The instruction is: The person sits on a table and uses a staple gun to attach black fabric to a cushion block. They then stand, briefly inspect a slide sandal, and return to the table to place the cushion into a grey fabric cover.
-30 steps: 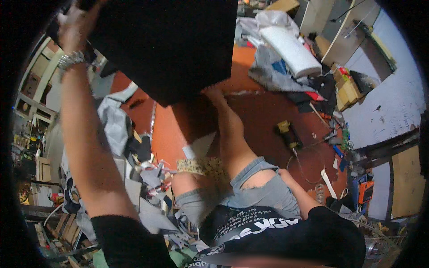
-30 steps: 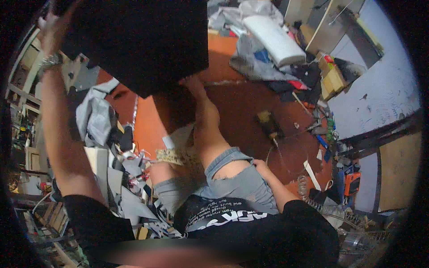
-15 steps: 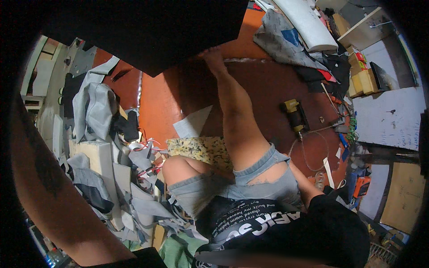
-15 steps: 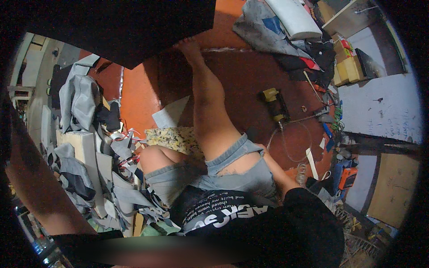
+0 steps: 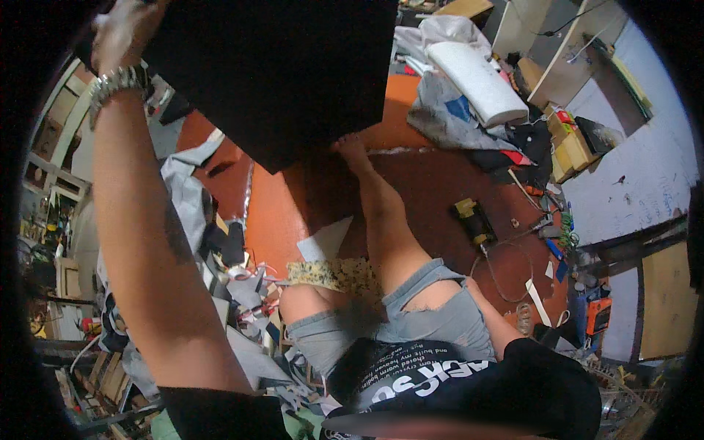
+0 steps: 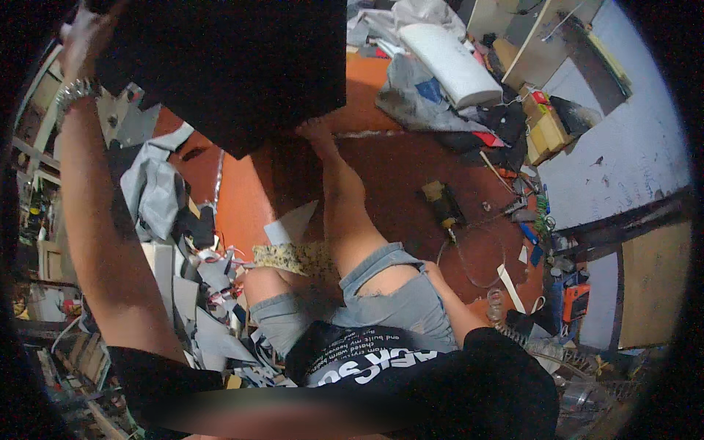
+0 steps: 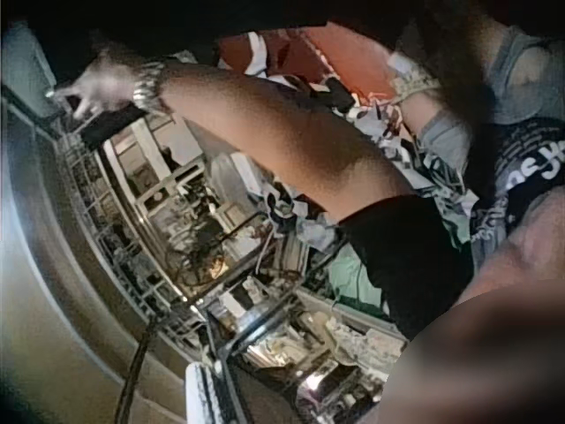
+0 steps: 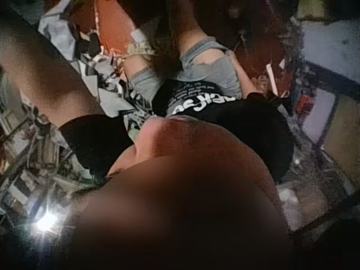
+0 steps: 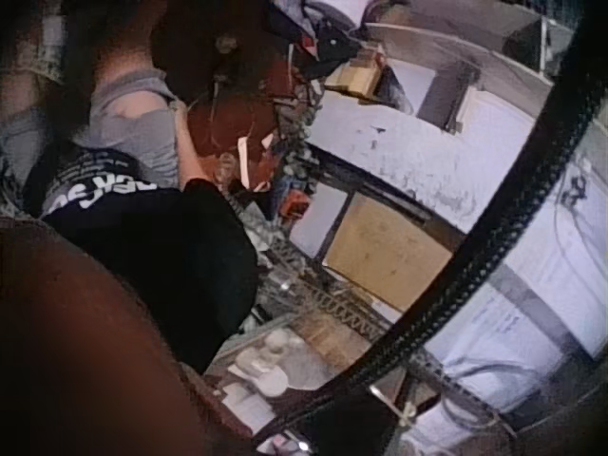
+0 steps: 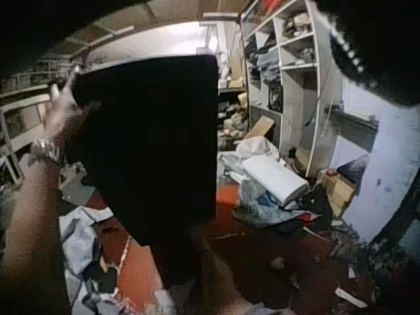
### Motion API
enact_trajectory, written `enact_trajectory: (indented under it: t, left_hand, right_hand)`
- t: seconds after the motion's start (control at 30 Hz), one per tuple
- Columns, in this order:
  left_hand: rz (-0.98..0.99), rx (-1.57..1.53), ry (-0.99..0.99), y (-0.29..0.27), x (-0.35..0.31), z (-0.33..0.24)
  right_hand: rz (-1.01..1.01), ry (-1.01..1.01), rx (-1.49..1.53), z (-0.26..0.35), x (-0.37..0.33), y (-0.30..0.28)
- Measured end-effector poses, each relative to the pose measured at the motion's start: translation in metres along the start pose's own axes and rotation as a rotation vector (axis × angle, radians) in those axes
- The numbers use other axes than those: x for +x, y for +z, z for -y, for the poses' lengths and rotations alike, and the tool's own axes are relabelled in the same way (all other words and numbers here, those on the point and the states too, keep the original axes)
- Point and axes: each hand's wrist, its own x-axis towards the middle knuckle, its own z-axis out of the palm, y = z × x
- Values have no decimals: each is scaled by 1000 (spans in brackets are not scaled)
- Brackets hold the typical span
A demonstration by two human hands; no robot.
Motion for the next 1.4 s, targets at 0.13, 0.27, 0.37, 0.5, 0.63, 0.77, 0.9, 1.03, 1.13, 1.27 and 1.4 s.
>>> enact_trajectory:
  t: [0.13, 0.27, 0.37, 0.5, 0.63, 0.77, 0.9, 1.03, 1.13, 1.27, 1.4]
  left_hand:
    - [-54, -40, 167, 1, -8, 19]
    - [-15, -18, 28, -8, -26, 23]
    - [36, 9, -28, -17, -37, 18]
    - [14, -146, 117, -23, -81, -2]
    - [145, -353, 259, -17, -191, -38]
    - [52, -447, 161, -28, -270, -21]
    - [109, -536, 60, -49, -264, 25]
    - [13, -375, 295, -47, -232, 17]
    - [84, -573, 246, -35, -206, -3]
    - [-133, -703, 221, -20, -199, -13]
    - [-280, -720, 208, -9, -212, -11]
  right_hand:
    - [-27, -54, 16, -4, 11, -6]
    - [-65, -105, 47, -16, 32, -16]
    - [-113, -125, 99, -42, 59, -29]
    - [-223, -158, 268, -80, 110, -58]
    - [-340, -349, -792, -22, 157, -94]
    - [-441, -724, -197, 113, 77, -133]
    - [-517, -753, -160, 266, -17, -119]
    - [-535, -928, -191, 343, -84, -89]
    - [-488, -1070, -181, 384, -111, -61]
    - [-595, -1402, -487, 456, -126, -26]
    - [-746, -1708, -743, 548, -104, -3]
